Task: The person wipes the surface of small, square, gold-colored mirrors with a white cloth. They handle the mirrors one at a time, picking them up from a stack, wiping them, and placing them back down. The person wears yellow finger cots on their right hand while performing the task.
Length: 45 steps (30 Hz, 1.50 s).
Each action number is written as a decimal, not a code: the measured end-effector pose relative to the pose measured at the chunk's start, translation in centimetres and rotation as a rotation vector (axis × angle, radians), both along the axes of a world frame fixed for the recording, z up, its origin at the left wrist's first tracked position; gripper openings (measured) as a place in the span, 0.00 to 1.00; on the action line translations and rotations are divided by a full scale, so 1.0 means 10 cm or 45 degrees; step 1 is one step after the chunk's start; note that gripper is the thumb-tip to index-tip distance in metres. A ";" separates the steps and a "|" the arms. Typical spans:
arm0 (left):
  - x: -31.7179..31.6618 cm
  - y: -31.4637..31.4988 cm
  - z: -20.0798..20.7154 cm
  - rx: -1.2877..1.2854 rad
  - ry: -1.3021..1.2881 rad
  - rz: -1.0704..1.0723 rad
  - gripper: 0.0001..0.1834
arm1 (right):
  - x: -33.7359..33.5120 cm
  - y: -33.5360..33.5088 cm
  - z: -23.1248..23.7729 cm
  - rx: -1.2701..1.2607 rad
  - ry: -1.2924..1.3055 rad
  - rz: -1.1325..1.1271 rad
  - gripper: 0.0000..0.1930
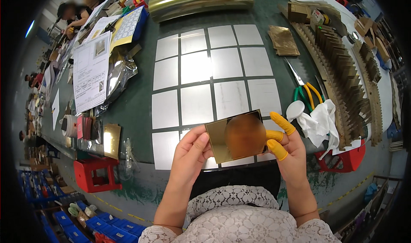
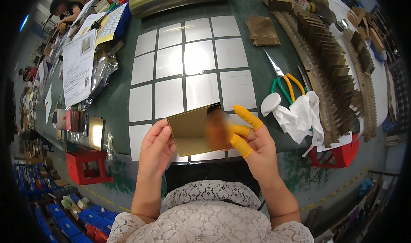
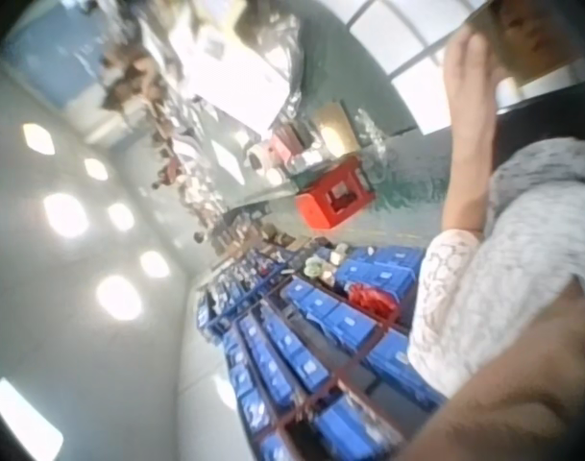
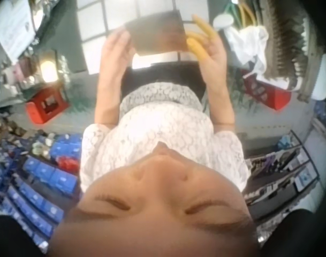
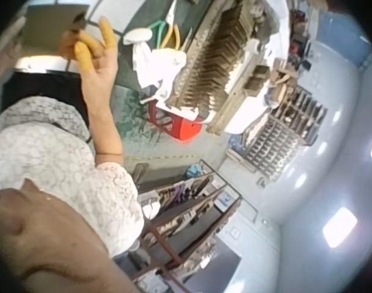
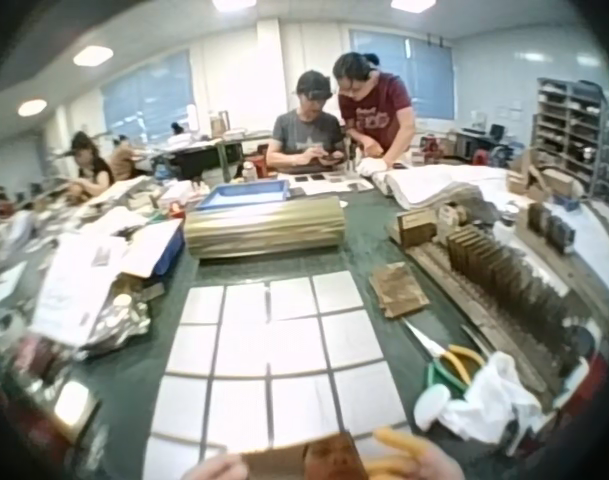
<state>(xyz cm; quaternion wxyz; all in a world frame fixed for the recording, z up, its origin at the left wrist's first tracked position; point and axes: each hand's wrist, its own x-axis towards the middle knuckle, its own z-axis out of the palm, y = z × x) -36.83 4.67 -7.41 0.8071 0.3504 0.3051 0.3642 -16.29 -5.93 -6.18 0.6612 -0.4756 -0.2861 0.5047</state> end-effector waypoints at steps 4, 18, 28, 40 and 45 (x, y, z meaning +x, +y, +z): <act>-0.03 0.00 0.01 0.003 0.008 -0.009 0.19 | -0.01 0.00 -0.03 -0.019 -0.009 -0.009 0.29; -0.01 -0.01 0.27 1.469 0.844 -0.190 0.68 | 0.05 -0.07 -0.02 -0.076 0.102 0.083 0.28; 0.01 -0.08 0.31 1.582 0.959 -0.139 0.64 | 0.57 -0.32 0.15 -0.142 -0.923 -0.527 0.20; 0.11 -0.11 0.29 1.563 0.922 -0.160 0.62 | 1.20 -0.25 0.17 -0.813 -1.571 -0.697 0.14; 0.13 -0.12 0.29 1.519 0.903 -0.166 0.62 | 1.35 -0.36 0.05 -0.564 -1.271 -0.659 0.13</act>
